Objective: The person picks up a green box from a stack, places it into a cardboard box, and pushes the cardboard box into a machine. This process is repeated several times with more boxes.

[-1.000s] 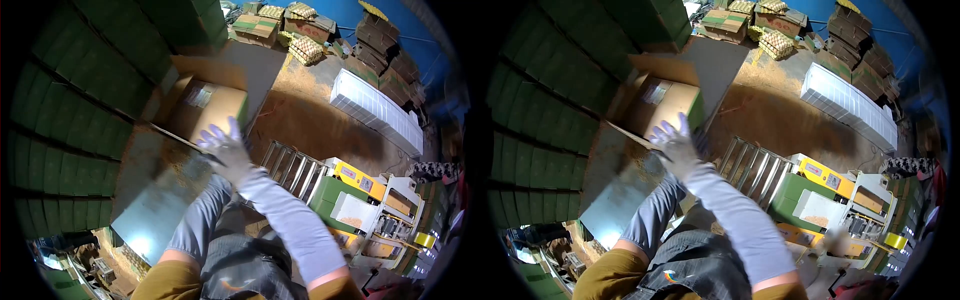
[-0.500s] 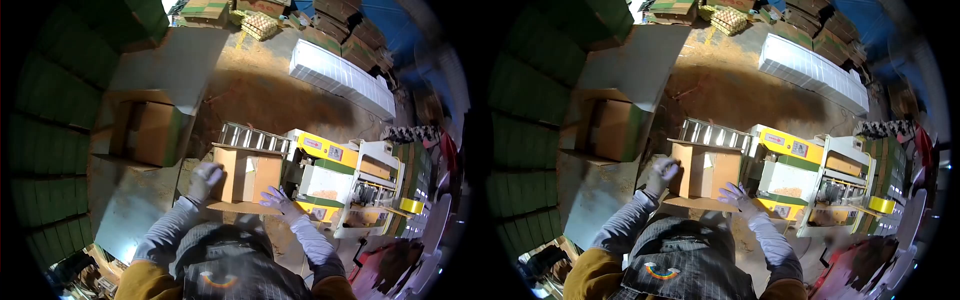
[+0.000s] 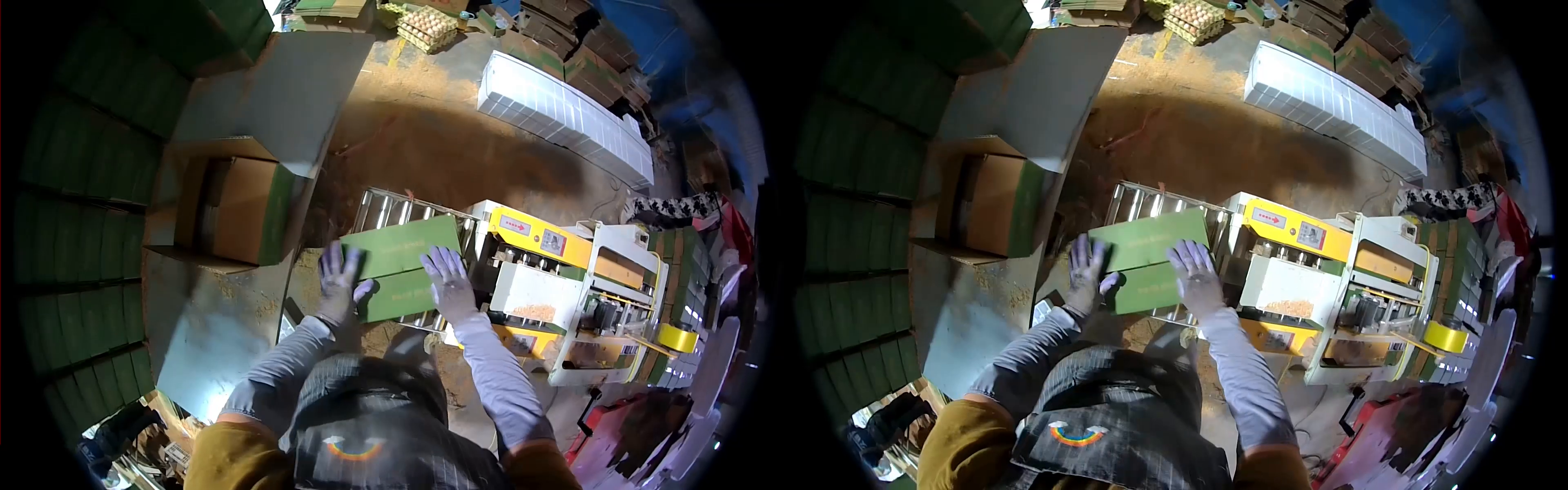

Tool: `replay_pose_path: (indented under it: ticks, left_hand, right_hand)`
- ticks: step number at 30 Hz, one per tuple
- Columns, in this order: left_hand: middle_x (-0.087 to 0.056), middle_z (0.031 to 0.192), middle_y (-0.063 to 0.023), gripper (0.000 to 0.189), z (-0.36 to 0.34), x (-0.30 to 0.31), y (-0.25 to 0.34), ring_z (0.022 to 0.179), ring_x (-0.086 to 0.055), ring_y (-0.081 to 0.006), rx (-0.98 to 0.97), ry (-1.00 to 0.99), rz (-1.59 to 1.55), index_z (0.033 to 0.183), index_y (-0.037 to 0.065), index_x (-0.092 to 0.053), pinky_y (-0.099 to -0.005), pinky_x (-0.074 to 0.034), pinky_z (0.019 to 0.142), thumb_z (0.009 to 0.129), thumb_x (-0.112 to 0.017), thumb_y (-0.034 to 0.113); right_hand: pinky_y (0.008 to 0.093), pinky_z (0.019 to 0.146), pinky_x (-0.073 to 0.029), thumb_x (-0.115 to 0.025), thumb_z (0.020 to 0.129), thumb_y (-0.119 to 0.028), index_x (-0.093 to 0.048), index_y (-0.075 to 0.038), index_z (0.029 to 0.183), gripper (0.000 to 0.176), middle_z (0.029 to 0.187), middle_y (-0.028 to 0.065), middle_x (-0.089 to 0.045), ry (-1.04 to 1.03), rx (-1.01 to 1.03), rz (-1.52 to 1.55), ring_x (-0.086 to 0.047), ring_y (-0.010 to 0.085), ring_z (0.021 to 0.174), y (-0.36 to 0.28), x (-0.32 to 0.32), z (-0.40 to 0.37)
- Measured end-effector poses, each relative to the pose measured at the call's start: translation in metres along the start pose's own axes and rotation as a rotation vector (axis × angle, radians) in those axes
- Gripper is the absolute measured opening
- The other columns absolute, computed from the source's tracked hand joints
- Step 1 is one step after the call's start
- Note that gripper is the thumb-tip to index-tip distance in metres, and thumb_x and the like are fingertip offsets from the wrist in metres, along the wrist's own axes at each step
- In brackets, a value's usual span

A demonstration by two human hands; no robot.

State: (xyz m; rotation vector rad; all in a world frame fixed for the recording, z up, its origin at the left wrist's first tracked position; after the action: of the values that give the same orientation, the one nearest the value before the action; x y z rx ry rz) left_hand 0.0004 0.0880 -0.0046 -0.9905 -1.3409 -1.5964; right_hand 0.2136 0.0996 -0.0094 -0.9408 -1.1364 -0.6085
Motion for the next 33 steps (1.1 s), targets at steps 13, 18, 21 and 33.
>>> replay_pose_path:
  ticks: [13,18,21,33]
  left_hand:
    - [-0.046,0.135,-0.0155,0.054,-0.04,-0.123,0.136,0.123,-0.047,-0.0288,0.199,-0.739,-1.413,0.136,0.004,-0.042,-0.0334,-0.036,0.104,0.092,-0.05,0.034]
    - [-0.055,0.128,-0.0144,0.052,-0.118,-0.072,0.058,0.121,-0.05,-0.027,0.341,-0.915,-1.12,0.132,0.008,-0.05,-0.032,-0.037,0.103,0.093,-0.051,0.042]
    - [-0.06,0.123,-0.0142,0.053,-0.135,-0.009,-0.027,0.116,-0.054,-0.0288,0.357,-1.041,-0.707,0.129,0.009,-0.055,-0.0339,-0.039,0.101,0.094,-0.048,0.049]
    - [-0.065,0.105,-0.0097,0.028,0.004,-0.031,0.018,0.096,-0.063,-0.0293,-0.228,-0.81,-0.283,0.11,0.014,-0.066,-0.0407,-0.049,0.086,0.089,-0.057,0.03]
  right_hand:
    - [0.0469,0.117,-0.006,-0.067,0.078,-0.049,-0.037,-0.012,0.142,0.08,0.151,0.0117,-0.028,-0.01,0.345,0.406,-0.018,0.0288,0.142,-0.231,0.046,0.162]
    - [0.0597,0.114,-0.001,-0.061,0.08,-0.043,-0.057,-0.021,0.126,0.051,0.14,0.0045,-0.045,-0.412,0.513,-0.106,-0.022,0.0276,0.141,-0.28,-0.037,0.186]
    - [0.0606,0.113,-0.009,-0.065,0.077,-0.027,-0.057,-0.022,0.125,0.05,0.139,0.0032,-0.046,-0.111,0.608,0.228,-0.032,0.0305,0.136,-0.206,0.032,0.139]
    - [0.0427,0.114,-0.022,-0.07,0.073,-0.007,-0.053,-0.013,0.131,0.061,0.148,0.009,-0.036,-0.34,-0.036,0.773,-0.025,0.03,0.14,-0.004,-0.016,-0.069]
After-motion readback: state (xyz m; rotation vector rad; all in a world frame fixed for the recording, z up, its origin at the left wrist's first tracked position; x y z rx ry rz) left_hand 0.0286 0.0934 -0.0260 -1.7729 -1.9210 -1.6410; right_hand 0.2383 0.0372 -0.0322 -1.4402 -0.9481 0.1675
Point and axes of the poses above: each hand's wrist, its own z-axis towards the middle knuckle, its own x-axis out of the back of the hand, y = z × x, the point moved 10 cm from there along z, towards the middle knuckle
